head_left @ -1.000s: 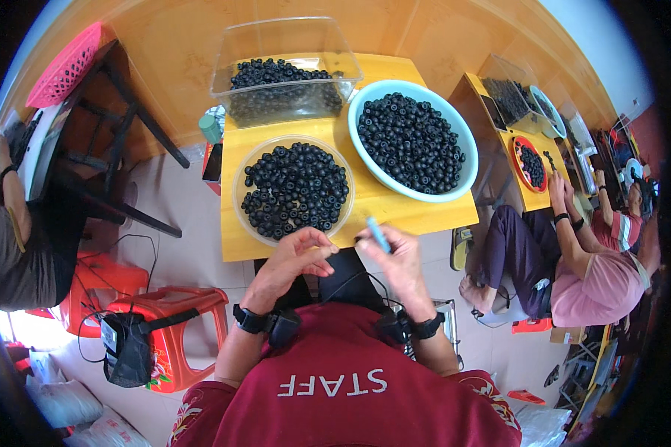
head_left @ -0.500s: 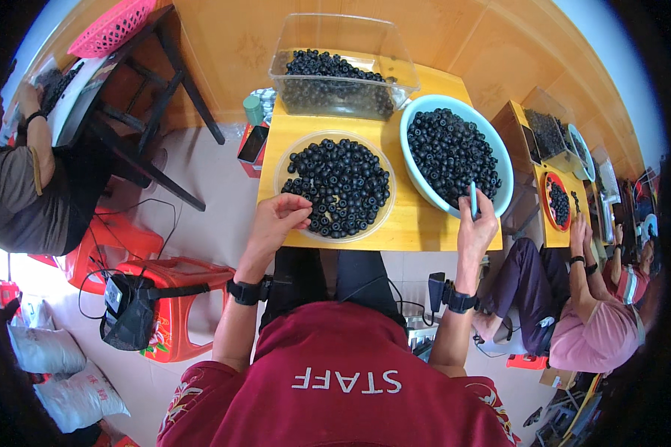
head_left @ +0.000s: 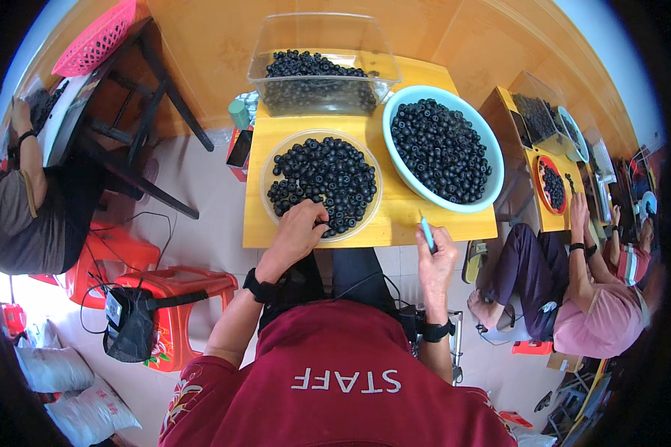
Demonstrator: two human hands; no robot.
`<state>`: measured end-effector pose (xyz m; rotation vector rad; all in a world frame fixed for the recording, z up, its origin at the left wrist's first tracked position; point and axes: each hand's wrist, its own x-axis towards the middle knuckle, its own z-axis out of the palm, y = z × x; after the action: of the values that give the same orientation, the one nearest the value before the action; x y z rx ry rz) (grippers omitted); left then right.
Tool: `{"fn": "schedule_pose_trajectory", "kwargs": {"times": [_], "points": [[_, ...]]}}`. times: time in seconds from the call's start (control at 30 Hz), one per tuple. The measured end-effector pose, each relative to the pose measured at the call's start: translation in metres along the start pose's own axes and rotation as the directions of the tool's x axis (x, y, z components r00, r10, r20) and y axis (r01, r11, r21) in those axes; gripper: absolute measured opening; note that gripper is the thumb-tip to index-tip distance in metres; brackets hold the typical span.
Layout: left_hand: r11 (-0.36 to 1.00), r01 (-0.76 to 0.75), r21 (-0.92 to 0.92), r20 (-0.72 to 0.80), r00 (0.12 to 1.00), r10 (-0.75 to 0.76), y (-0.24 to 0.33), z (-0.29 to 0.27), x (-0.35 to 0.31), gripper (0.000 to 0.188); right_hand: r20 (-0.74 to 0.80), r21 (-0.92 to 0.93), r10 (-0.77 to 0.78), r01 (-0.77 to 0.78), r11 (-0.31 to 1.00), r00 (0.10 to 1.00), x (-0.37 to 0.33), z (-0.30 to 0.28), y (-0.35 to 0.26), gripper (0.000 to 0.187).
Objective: Manually sort and inspect small dark berries or fruit from one container to another using a small pick tool.
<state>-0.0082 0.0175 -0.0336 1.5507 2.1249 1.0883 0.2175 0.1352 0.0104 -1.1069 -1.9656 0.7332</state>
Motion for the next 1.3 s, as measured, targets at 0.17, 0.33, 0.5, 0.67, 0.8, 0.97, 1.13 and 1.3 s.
{"fn": "schedule_pose_trajectory", "kwargs": {"times": [0.17,0.33,0.5,0.67,0.8,0.97,1.13,1.3], "points": [[0.993,0.08,-0.091,0.011,0.997,-0.08,0.007,-0.003,0.0,0.019,0.077,0.075,-0.026,0.02,0.997,0.997,-0.006,0.009,-0.005,0.013],[0.655,0.183,-0.733,0.084,0.98,-0.18,0.026,-0.018,0.002,0.014,0.115,0.196,-0.029,0.006,0.981,0.993,-0.009,0.008,-0.028,0.015],[0.021,0.354,-0.935,0.351,0.932,-0.09,0.055,-0.023,-0.007,0.016,0.278,0.245,-0.188,0.119,0.962,0.942,-0.008,0.003,-0.055,0.016],[-0.15,0.298,-0.943,0.299,0.954,0.02,0.05,-0.006,-0.014,0.019,0.353,0.208,-0.286,0.223,0.952,0.891,-0.012,0.004,-0.07,0.015],[-0.159,0.307,-0.938,0.308,0.951,0.021,0.053,-0.008,-0.015,0.019,0.322,0.201,-0.341,0.288,0.936,0.883,-0.013,0.007,-0.071,0.013],[-0.152,0.326,-0.933,0.331,0.943,-0.011,0.054,-0.01,-0.014,0.019,0.323,0.153,-0.342,0.308,0.939,0.883,-0.013,0.008,-0.069,0.013],[-0.122,0.324,-0.938,0.327,0.945,-0.008,0.051,-0.007,-0.014,0.018,0.332,0.144,-0.343,0.313,0.939,0.879,-0.012,0.007,-0.067,0.014],[-0.092,0.315,-0.945,0.316,0.949,-0.001,0.05,-0.007,-0.013,0.015,0.339,0.097,-0.331,0.317,0.943,0.881,-0.012,0.004,-0.065,0.014]]}}
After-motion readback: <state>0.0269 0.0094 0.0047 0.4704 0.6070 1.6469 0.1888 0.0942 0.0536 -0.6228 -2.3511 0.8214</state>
